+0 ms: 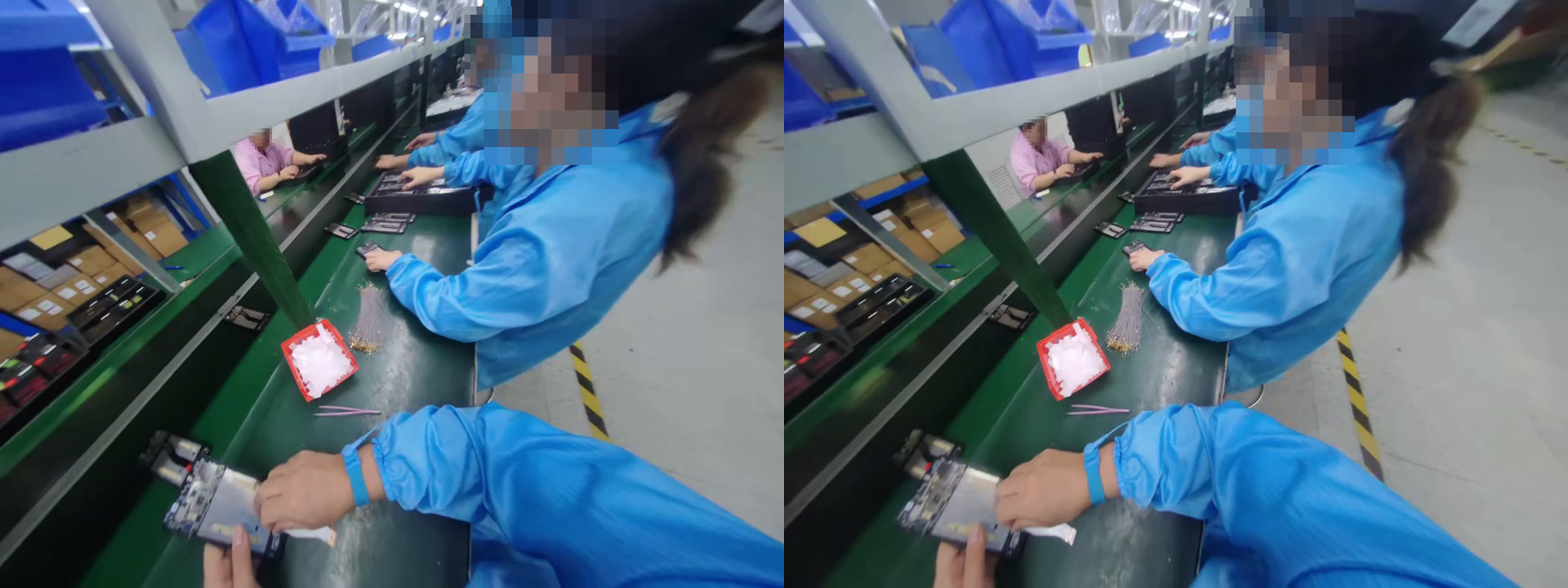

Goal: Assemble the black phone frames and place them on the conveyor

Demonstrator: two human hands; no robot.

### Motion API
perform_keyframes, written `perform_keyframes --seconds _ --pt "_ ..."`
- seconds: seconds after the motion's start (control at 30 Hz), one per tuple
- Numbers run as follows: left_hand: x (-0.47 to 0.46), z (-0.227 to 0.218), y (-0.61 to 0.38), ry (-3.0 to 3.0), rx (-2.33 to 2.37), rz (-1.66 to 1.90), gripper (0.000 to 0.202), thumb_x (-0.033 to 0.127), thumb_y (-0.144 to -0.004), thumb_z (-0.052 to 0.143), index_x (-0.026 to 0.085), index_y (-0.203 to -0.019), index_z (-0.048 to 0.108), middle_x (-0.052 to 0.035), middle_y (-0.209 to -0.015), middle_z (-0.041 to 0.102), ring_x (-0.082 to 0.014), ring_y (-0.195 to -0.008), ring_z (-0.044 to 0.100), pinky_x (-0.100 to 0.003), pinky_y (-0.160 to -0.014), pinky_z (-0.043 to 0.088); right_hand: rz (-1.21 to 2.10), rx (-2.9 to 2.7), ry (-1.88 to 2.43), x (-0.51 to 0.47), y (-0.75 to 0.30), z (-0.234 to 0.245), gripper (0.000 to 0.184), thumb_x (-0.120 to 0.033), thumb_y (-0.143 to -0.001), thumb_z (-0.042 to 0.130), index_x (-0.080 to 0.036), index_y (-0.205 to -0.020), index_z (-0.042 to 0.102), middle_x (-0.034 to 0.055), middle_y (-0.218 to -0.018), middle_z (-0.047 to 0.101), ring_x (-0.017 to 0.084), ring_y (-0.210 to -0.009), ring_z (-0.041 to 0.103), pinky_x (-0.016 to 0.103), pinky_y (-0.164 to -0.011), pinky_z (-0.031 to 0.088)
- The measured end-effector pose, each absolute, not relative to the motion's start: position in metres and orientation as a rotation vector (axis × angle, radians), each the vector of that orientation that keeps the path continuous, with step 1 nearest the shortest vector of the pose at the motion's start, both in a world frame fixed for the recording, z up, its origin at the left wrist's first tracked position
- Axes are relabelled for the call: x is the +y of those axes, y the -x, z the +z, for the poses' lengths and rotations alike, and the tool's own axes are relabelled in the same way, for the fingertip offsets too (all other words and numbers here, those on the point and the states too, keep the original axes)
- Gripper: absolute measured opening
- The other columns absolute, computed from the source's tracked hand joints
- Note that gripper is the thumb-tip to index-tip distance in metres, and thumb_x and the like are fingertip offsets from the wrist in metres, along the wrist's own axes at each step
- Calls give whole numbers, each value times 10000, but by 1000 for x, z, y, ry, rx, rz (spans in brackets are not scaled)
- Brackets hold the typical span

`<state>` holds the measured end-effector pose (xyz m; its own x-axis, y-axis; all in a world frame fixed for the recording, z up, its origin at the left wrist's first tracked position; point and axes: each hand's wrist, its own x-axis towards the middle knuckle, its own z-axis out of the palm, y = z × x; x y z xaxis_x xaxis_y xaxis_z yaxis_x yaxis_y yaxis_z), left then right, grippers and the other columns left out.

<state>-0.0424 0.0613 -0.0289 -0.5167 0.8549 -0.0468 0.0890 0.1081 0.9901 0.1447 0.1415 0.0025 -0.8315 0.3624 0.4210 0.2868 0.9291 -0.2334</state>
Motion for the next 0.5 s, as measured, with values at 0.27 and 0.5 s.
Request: perform_keyframes --seconds 0.27,0.5 --pt "51 -21 33 -1008 1594 1491 574 605 -854 722 186 -1237 635 -101 -1157 725 -220 -970 715 -315 -858 577 611 -2443 460 138 -153 -1 200 -240 -968 700 -187 -1159 672 54 -1088 687 171 -991 636 258 -845 500" --pt "48 -15 29 -1090 1591 1409 541 616 -877 691 166 -1175 654 -95 -1063 737 -231 -956 712 -330 -869 573 422 -2527 322 135 -153 -7 163 -234 -1058 551 -173 -976 678 48 -993 669 176 -930 594 275 -800 463"
